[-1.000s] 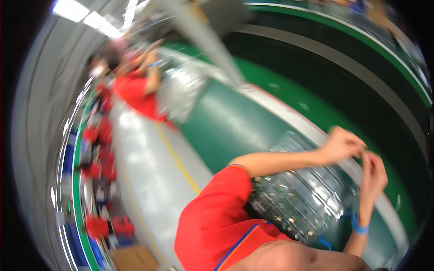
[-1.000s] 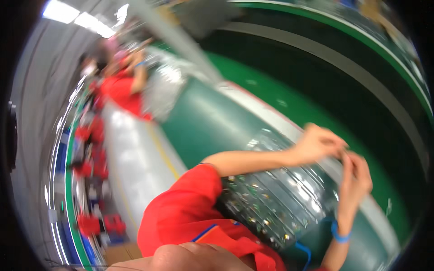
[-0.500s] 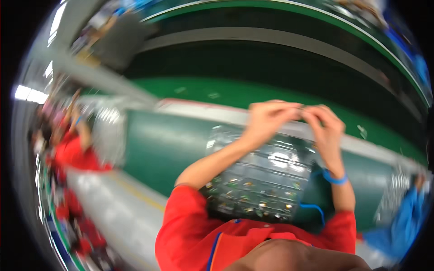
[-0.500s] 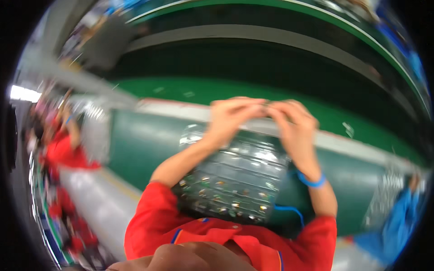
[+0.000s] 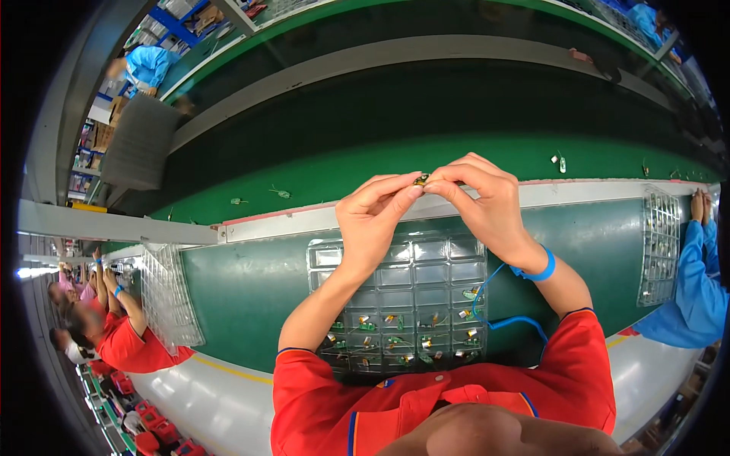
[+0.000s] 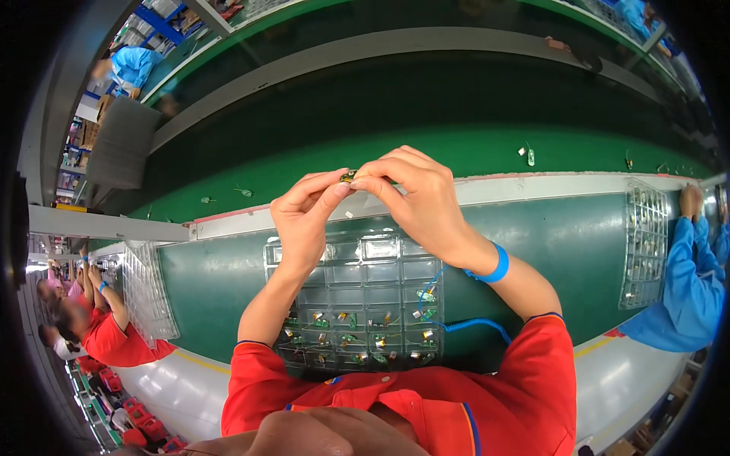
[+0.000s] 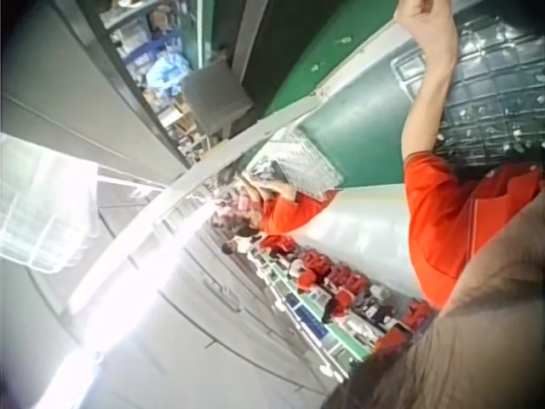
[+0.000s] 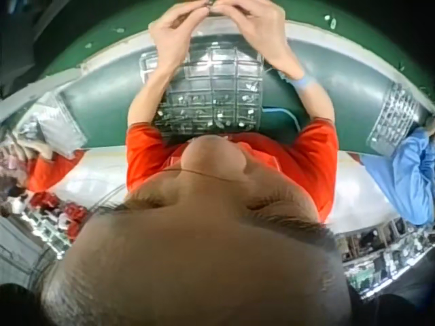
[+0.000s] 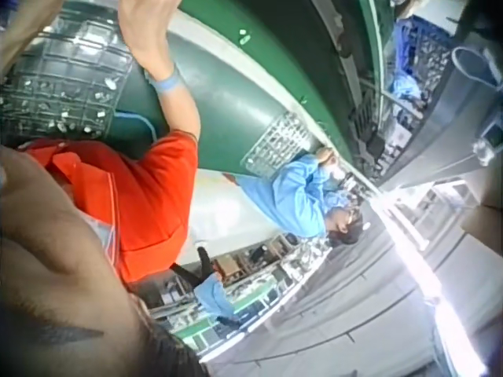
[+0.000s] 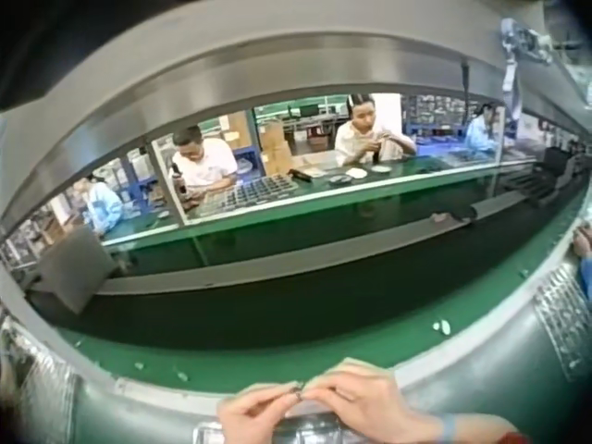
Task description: The person assembles small electronic components by hand, inserting them from a plastic box into a component tray.
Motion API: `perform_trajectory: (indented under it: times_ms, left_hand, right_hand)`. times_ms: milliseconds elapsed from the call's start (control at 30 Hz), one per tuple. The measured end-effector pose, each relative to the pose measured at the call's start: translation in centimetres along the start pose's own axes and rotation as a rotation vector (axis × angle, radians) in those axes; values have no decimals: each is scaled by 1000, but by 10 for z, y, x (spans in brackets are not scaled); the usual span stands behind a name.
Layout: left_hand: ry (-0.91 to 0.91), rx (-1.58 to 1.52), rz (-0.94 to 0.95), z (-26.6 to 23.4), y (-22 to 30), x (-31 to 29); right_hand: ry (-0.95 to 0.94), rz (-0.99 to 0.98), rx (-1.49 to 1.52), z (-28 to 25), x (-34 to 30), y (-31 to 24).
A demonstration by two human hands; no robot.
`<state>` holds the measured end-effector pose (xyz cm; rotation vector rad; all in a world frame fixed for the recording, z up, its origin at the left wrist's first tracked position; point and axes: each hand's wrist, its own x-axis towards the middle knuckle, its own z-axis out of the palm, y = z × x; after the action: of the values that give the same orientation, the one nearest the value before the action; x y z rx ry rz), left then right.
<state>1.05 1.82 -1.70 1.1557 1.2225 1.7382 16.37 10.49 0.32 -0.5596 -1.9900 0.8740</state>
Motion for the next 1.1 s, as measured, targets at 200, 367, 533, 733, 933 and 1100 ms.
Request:
perform_trajectory:
  times_ms: [200, 367, 533, 733, 933, 1100]
  left_hand:
    - [130, -203, -133, 8, 6, 1]
    - [162, -244, -168, 8, 5, 4]
    - [187, -195, -200, 10, 4, 1]
    - [201, -184, -176, 10, 2, 0]
    - [202, -153, -156, 12, 1, 1]
    - [218, -104, -124, 11, 0, -1]
  right_hand:
    - [115, -91, -32, 7, 0, -2]
    - [103, -69, -6, 10, 3, 7]
    - [80, -222, -104, 8, 4, 12]
    - [71, -179, -63, 11, 2, 10]
    - [52, -95, -3, 11, 0, 10]
    - [21, 59, 141, 12, -1, 4]
